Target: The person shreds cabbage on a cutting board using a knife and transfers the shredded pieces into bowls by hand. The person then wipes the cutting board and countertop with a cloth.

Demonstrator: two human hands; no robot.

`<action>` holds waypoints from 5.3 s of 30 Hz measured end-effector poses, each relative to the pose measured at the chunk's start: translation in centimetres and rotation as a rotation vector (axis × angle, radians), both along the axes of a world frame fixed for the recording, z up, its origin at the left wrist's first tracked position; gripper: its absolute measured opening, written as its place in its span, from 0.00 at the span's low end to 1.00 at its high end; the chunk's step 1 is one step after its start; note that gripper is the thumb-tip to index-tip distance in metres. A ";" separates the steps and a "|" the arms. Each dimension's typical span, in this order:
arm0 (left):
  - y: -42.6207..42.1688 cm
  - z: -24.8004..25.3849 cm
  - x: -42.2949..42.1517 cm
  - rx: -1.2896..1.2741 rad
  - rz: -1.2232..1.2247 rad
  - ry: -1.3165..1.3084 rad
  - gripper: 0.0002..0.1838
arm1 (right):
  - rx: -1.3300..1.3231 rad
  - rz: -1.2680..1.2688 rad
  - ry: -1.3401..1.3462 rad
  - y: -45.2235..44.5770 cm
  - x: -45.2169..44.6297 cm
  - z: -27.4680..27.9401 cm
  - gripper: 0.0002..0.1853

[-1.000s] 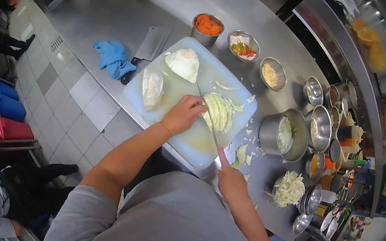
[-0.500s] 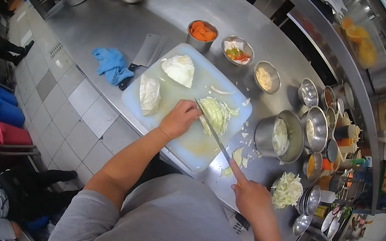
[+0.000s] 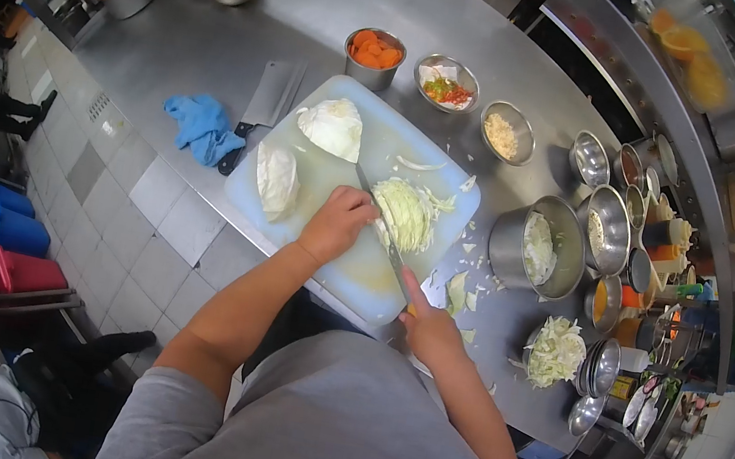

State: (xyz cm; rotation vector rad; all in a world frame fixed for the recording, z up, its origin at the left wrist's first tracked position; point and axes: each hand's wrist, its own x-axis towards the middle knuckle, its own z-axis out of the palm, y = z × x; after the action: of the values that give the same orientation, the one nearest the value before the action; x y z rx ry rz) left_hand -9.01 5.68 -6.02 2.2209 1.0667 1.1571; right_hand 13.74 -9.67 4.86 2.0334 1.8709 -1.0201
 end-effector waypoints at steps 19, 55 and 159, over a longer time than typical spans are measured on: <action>8.5 10.4 8.1 -0.087 -0.566 1.107 0.82 | 0.510 -0.606 0.103 -16.4 7.6 -0.5 0.37; 4.7 3.9 42.3 -0.534 -0.063 0.664 0.51 | 0.274 -0.343 0.072 -23.7 21.0 -5.0 0.38; 2.6 1.1 5.4 0.112 -0.054 0.077 0.08 | 0.137 -0.142 -0.062 -3.3 2.6 1.0 0.44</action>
State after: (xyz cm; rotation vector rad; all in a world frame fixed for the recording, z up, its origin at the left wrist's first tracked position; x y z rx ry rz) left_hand -3.64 8.32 -4.92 2.3832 0.9868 1.1428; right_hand 16.37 -12.95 5.83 2.2759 1.8338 -0.8709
